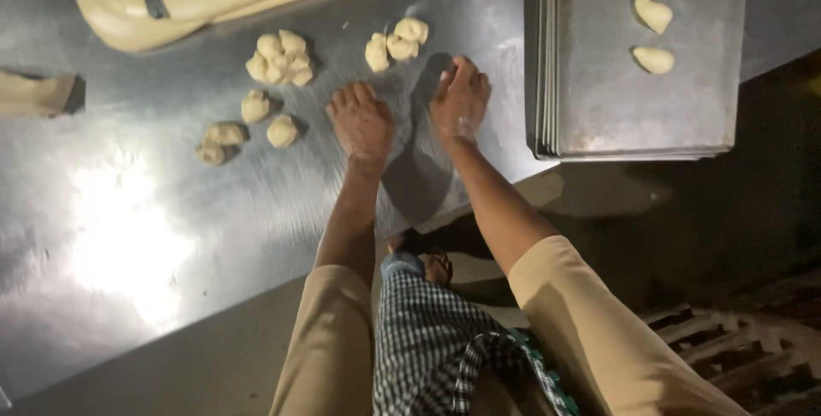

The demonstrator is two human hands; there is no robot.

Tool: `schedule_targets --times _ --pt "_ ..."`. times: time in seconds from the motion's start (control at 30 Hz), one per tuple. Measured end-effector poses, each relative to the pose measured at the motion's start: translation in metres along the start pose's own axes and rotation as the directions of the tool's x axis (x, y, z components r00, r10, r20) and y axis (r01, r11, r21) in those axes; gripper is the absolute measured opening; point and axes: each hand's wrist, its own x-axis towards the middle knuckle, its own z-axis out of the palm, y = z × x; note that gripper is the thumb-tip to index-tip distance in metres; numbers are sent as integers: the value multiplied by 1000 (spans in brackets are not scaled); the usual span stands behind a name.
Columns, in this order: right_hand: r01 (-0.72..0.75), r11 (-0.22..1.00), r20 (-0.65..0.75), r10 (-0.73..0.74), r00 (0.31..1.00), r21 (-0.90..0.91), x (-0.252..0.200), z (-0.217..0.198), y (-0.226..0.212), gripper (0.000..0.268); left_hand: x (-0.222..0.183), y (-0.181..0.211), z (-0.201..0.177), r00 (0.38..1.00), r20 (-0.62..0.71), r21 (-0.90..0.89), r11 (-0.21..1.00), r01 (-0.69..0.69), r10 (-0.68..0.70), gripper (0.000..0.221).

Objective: Shaping small pieces of dough into rolls and placing them on a tray for baking.

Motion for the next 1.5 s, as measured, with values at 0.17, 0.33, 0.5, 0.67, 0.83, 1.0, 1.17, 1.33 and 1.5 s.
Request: schedule_targets --times 0.17,0.33,0.5,0.67,0.83,1.0,1.17,1.33,1.5 --pt "126 980 136 -147 980 152 -57 -29 23 24 -80 -16 -42 966 71 102 961 -256 250 26" --pt "416 904 231 -428 874 102 -62 -55 70 25 -94 -60 -60 982 114 16 989 -150 148 25" --pt "284 959 186 -279 942 -1 -18 -34 47 25 -27 -42 -47 993 73 28 995 -91 89 22" --pt "246 969 110 -243 964 -10 10 -7 23 25 15 -22 -17 999 4 68 997 -46 46 21" --pt "148 989 38 -147 988 -12 -21 -16 -4 23 -15 4 -17 998 -2 23 997 -71 71 19" --pt "253 963 131 -263 956 91 -70 -41 35 18 -92 -23 -53 965 47 -4 966 -259 259 20" --pt "335 937 268 -350 898 99 -64 -67 44 17 -106 -35 -73 964 91 -1 968 -252 251 18" --pt "349 937 105 -349 931 20 -33 -50 27 8 -56 -30 -60 997 24 124 990 -73 71 30" --pt "330 943 12 -330 944 33 -17 -28 15 12 -17 -21 -34 999 -17 129 991 -34 36 21"
